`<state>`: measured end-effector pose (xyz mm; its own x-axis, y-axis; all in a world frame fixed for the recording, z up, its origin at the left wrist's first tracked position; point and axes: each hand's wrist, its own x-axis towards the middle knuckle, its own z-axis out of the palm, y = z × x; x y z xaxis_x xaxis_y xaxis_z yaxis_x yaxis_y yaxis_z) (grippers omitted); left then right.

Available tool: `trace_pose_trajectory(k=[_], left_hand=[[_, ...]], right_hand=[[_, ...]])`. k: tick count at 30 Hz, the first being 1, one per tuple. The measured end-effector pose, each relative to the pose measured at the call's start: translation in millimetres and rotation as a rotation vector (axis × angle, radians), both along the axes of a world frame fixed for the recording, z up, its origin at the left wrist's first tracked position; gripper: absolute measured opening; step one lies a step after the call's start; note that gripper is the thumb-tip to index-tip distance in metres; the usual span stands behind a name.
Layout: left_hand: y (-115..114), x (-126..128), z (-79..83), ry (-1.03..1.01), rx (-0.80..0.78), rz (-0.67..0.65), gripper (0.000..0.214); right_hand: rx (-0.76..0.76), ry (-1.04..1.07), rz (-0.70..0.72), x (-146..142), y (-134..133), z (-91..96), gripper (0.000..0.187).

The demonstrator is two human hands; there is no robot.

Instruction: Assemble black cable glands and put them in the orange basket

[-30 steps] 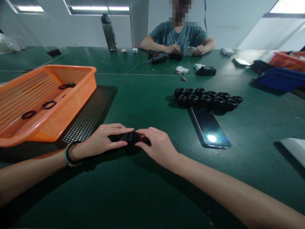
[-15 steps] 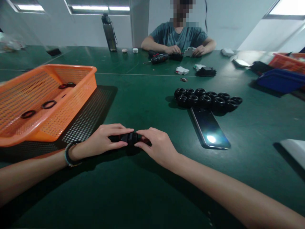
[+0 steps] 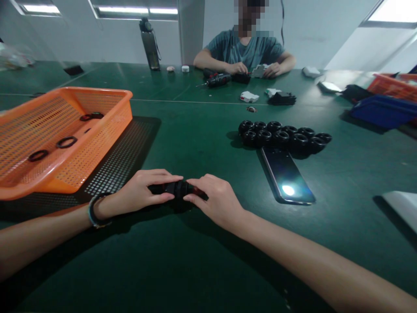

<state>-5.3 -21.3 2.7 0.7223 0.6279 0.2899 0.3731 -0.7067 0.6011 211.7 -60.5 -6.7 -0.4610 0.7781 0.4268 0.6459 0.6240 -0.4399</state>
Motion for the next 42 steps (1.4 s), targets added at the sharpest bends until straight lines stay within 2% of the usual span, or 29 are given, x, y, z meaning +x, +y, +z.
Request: trace_pose_trajectory(k=[7,14,42], left_hand=[[0.2,0.6,2.9,-0.015,-0.050,0.006,0.034],[-0.4,0.7,2.7,-0.007,-0.064,-0.001,0.035],[0.3,0.0,0.9,-0.003,-0.002,-0.010,0.037]], right_hand=[[0.038,0.038,0.012,0.6,-1.3,-2.7,0.028],[-0.016,0.066,-0.019,-1.1,-1.7,-1.0,0.020],[0.035,0.036,0.005,-0.7,-0.3,-2.8,0.019]])
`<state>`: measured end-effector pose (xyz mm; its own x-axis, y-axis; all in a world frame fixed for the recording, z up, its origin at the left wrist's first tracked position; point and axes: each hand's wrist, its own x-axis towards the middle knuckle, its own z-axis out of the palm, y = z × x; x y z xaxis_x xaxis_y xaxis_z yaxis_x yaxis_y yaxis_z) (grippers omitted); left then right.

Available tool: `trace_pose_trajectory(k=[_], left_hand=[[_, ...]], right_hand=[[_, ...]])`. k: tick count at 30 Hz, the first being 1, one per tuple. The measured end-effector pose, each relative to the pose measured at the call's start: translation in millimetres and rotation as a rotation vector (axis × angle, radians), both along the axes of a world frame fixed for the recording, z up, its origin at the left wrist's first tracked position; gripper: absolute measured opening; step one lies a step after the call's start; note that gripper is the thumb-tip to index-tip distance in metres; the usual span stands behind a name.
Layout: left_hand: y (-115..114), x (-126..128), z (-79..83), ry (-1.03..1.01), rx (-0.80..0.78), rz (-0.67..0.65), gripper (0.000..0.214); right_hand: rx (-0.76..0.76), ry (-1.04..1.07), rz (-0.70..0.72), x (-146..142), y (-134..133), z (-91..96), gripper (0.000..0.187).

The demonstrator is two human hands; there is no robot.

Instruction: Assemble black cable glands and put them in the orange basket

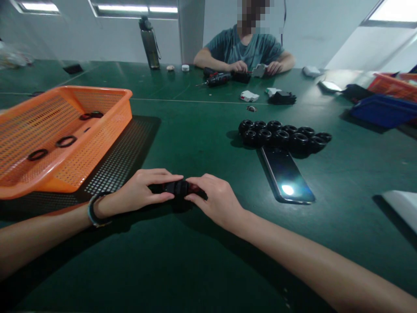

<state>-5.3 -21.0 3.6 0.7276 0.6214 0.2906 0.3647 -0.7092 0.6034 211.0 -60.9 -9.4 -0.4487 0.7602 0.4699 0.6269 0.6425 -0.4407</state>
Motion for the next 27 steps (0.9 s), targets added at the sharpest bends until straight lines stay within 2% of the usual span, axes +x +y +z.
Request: trace_pose_trajectory(k=[9,14,27], left_hand=[[-0.1,-0.1,1.2,0.000,-0.005,-0.005,0.036],[-0.3,0.5,2.3,-0.013,-0.019,-0.011,0.035],[-0.9,1.0,0.7,-0.005,-0.009,-0.002,0.035]], right_hand=[[-0.036,-0.012,0.018,0.8,-0.3,2.1,0.019],[-0.026,0.020,0.013,-0.2,-1.1,0.4,0.026],[-0.055,0.020,-0.014,-0.4,-1.4,0.9,0.021]])
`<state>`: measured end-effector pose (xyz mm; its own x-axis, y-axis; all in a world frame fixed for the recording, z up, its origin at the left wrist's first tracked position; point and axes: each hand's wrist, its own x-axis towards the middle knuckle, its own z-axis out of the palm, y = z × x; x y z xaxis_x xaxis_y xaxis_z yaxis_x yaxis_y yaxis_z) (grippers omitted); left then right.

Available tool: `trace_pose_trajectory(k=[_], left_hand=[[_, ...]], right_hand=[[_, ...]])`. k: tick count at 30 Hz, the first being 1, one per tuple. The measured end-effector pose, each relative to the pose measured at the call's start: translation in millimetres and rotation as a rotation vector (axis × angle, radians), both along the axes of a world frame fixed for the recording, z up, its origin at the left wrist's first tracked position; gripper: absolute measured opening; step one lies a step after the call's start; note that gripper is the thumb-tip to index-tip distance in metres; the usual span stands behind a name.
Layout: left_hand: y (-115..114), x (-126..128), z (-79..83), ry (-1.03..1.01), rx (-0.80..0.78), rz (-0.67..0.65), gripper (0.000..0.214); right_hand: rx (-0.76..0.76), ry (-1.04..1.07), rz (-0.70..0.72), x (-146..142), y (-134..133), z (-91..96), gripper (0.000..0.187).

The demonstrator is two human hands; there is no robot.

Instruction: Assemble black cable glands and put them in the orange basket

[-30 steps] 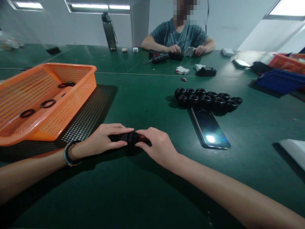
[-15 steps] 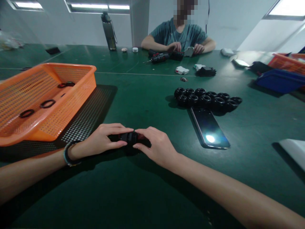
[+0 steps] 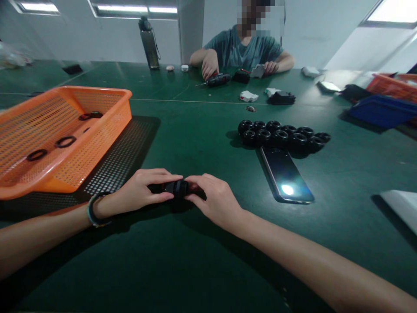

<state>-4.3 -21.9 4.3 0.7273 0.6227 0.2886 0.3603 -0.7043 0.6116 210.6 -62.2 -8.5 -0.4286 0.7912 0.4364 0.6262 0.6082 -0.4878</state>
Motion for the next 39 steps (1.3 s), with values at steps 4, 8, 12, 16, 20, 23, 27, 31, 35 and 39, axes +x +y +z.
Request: trace_pose_trajectory(k=[4,8,12,16,20,23,27,31,35,39], left_hand=[[0.3,-0.5,-0.1,-0.001,0.002,0.000,0.035],[0.4,-0.6,-0.1,0.005,-0.001,0.007,0.036],[0.0,-0.4,-0.3,0.011,-0.011,0.008,0.036],[-0.1,-0.3,0.0,0.017,-0.008,0.007,0.037],[0.0,-0.5,0.0,0.010,0.002,0.001,0.038],[-0.1,-0.7,0.0,0.011,0.002,0.002,0.037],[-0.2,-1.0,0.0,0.014,0.008,0.000,0.037],[-0.1,-1.1,-0.2,0.009,0.017,-0.001,0.037],[-0.1,-0.6,-0.5,0.003,0.033,-0.006,0.038],[0.1,-0.9,-1.7,0.001,0.034,-0.004,0.037]], right_hand=[[-0.001,-0.005,-0.002,-0.4,-0.1,0.6,0.021],[-0.004,-0.019,0.002,-0.6,-0.2,1.8,0.020],[-0.001,-0.028,0.003,-0.3,-0.1,1.4,0.022],[-0.005,-0.028,0.005,-0.2,0.2,0.7,0.019],[-0.009,-0.038,0.005,-0.2,0.0,0.7,0.018],[-0.010,-0.043,0.003,0.0,-0.4,0.8,0.018],[-0.011,-0.061,0.001,0.0,0.1,0.6,0.018],[0.008,-0.062,-0.001,-0.4,1.6,-0.5,0.018],[0.017,-0.064,-0.009,-0.5,2.0,-1.0,0.018],[-0.014,-0.093,-0.012,-0.5,1.2,0.8,0.017]])
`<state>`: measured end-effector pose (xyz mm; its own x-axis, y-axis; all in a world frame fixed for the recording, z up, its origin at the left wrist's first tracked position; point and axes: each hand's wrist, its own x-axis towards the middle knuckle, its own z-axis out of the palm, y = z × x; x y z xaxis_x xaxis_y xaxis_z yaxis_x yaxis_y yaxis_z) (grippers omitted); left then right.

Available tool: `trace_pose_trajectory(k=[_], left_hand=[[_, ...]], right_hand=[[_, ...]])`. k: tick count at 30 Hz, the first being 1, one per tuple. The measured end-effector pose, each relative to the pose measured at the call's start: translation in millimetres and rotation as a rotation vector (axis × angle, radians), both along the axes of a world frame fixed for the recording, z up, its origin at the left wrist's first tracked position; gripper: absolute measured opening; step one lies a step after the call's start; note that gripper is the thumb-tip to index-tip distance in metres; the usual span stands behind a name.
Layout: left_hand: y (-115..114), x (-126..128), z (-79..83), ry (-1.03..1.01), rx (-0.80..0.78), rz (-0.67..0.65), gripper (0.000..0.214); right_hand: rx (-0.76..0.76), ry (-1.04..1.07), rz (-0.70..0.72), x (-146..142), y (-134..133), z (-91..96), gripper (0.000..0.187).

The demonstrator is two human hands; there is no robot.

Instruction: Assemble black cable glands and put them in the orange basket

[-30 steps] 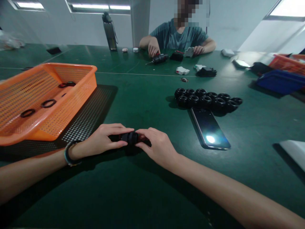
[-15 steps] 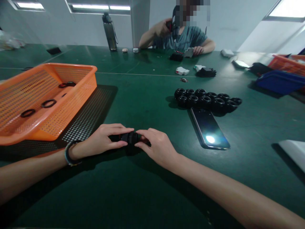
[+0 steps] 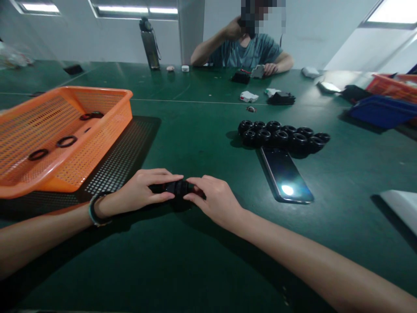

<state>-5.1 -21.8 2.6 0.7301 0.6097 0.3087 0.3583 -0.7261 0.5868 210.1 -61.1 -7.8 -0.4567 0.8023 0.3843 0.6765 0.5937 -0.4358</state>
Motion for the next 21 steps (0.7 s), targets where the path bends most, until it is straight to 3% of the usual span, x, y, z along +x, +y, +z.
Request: trace_pose_trajectory(k=[10,15,21], left_hand=[[0.7,0.7,2.7,0.014,-0.033,0.018,0.035],[0.5,1.6,3.5,0.002,-0.042,0.017,0.035],[-0.5,1.4,2.2,0.019,-0.032,0.007,0.035]], right_hand=[[-0.002,0.028,0.009,0.3,-0.6,1.0,0.017],[0.019,0.078,0.012,0.2,-1.1,-0.5,0.025],[0.013,0.103,0.016,0.2,-0.3,-2.2,0.021]])
